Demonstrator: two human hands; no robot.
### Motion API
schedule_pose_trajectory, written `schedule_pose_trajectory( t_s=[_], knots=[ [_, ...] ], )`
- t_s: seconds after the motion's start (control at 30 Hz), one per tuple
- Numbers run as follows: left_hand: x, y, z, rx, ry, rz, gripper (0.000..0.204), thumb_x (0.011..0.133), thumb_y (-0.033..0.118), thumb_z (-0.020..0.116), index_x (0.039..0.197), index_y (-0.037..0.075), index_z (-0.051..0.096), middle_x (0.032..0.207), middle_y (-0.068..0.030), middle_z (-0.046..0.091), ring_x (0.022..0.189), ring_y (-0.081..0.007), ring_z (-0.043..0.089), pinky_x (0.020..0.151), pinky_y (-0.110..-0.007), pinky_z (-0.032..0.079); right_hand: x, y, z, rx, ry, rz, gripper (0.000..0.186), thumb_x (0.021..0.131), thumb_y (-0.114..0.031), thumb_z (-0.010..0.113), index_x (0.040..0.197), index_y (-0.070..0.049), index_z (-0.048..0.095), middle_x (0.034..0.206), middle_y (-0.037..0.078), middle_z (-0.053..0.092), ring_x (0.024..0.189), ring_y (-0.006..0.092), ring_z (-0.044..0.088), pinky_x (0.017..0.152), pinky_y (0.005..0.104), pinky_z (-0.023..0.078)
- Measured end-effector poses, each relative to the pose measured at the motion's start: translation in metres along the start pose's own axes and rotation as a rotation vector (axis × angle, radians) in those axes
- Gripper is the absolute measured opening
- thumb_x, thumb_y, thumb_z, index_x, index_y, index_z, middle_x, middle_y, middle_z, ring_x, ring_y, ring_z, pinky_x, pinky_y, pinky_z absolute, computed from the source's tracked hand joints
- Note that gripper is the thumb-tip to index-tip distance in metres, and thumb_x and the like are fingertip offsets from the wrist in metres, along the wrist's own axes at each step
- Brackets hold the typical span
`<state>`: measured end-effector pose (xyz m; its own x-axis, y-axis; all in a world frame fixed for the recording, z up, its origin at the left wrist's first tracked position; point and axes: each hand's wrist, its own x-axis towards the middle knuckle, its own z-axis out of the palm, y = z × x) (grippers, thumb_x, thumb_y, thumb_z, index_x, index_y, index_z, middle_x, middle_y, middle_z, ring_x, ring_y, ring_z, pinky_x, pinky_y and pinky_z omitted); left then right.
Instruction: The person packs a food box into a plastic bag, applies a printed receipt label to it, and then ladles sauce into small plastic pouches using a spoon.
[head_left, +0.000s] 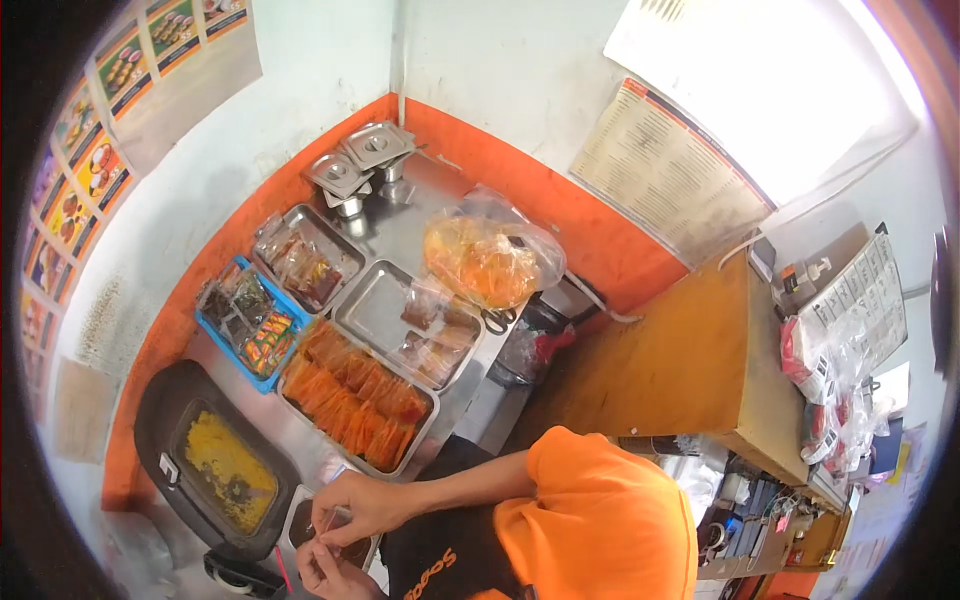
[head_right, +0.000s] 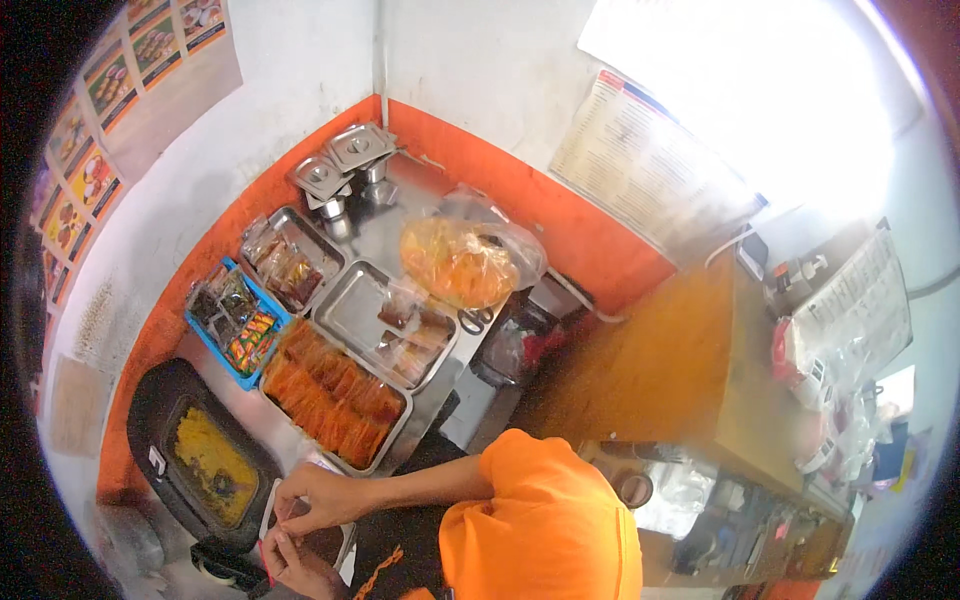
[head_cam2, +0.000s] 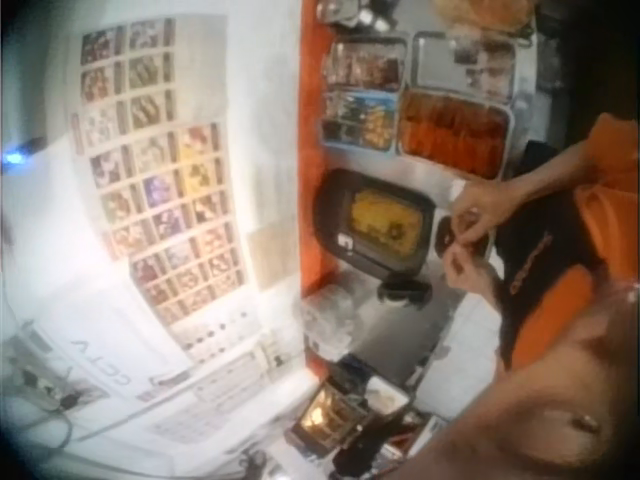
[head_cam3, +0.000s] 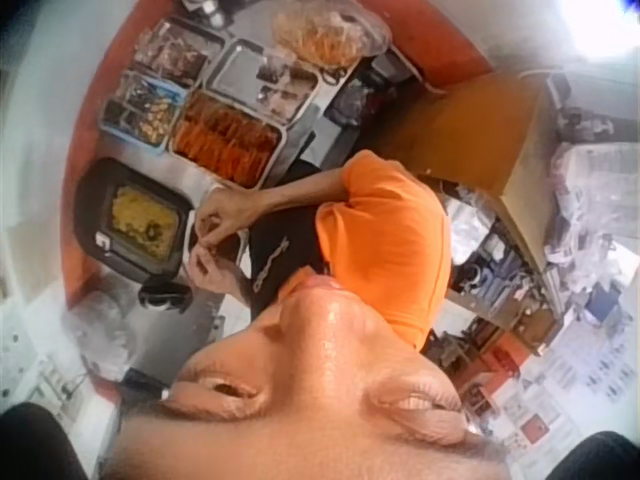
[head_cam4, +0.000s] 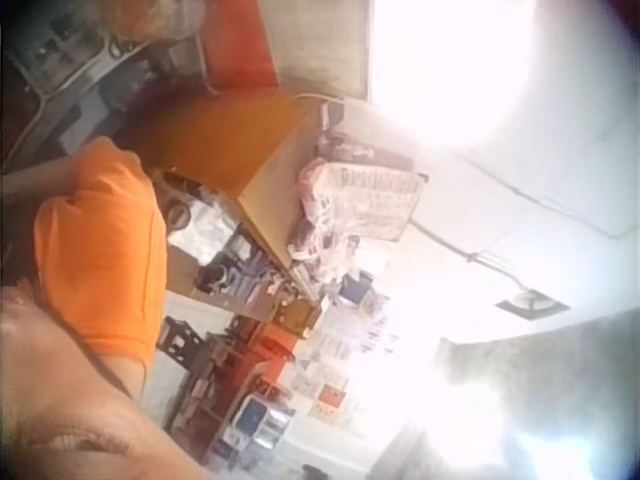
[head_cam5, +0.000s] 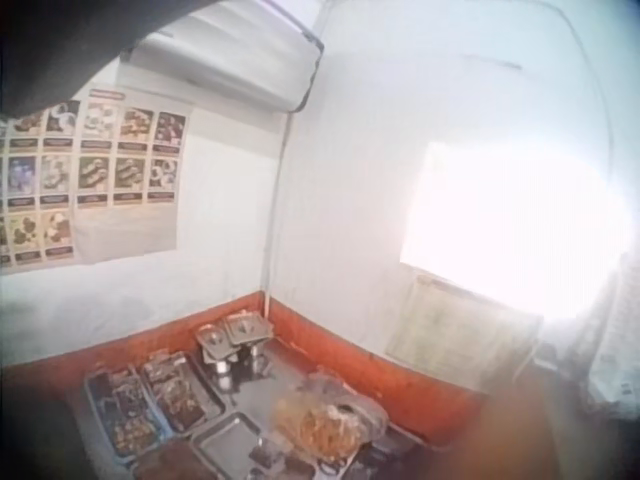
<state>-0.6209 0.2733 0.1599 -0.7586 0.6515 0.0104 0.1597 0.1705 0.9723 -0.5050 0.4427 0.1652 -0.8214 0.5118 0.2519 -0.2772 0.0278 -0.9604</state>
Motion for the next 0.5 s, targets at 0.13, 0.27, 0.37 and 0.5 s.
schedule_pose_trajectory(
  t_s=[0.13, 0.27, 0.37, 0.5],
  knots=[
    [0.003, -0.003, 0.013, -0.417, -0.036, -0.028, 0.018, 0.108, 0.016, 0.059, 0.103, -0.001, 0.062, 0.098, -0.0063, 0.062, 0.092, -0.0141, 0.057, 0.083, -0.031, 0.046, -0.005, 0.002, -0.004, 0.041, 0.001, 0.033, 0.019, 0.093, -0.020, 0.080, 0.094, -0.002, 0.074, 0.090, 0.005, 0.077, 0.083, 0.0145, 0.071, 0.077, 0.0312, 0.055],
    [0.002, -0.003, 0.011, -0.401, 0.016, 0.016, 0.019, 0.105, 0.014, 0.063, 0.094, 0.000, 0.060, 0.085, -0.0028, 0.055, 0.078, -0.0112, 0.050, 0.073, -0.028, 0.040, -0.009, 0.000, -0.011, 0.121, -0.003, 0.127, 0.016, 0.093, -0.017, 0.081, 0.097, -0.002, 0.076, 0.089, 0.003, 0.076, 0.083, 0.0094, 0.069, 0.077, 0.0280, 0.054],
    [0.001, -0.004, 0.010, -0.443, -0.028, 0.034, 0.019, 0.105, 0.014, 0.064, 0.092, 0.001, 0.060, 0.087, -0.0028, 0.057, 0.078, -0.0119, 0.051, 0.073, -0.027, 0.041, -0.011, 0.000, -0.016, 0.181, -0.007, 0.226, 0.016, 0.093, -0.016, 0.081, 0.100, -0.001, 0.076, 0.089, 0.003, 0.075, 0.085, 0.0078, 0.068, 0.077, 0.0273, 0.054],
    [-0.001, -0.009, 0.017, -0.438, -0.039, 0.008, 0.019, 0.103, 0.017, 0.070, 0.105, -0.001, 0.067, 0.095, -0.0057, 0.064, 0.083, -0.0132, 0.058, 0.080, -0.027, 0.048, -0.013, 0.002, -0.034, 0.093, 0.003, 0.152, 0.016, 0.094, -0.014, 0.081, 0.100, -0.001, 0.076, 0.091, 0.003, 0.076, 0.086, 0.0095, 0.069, 0.078, 0.0268, 0.054]
  ],
)
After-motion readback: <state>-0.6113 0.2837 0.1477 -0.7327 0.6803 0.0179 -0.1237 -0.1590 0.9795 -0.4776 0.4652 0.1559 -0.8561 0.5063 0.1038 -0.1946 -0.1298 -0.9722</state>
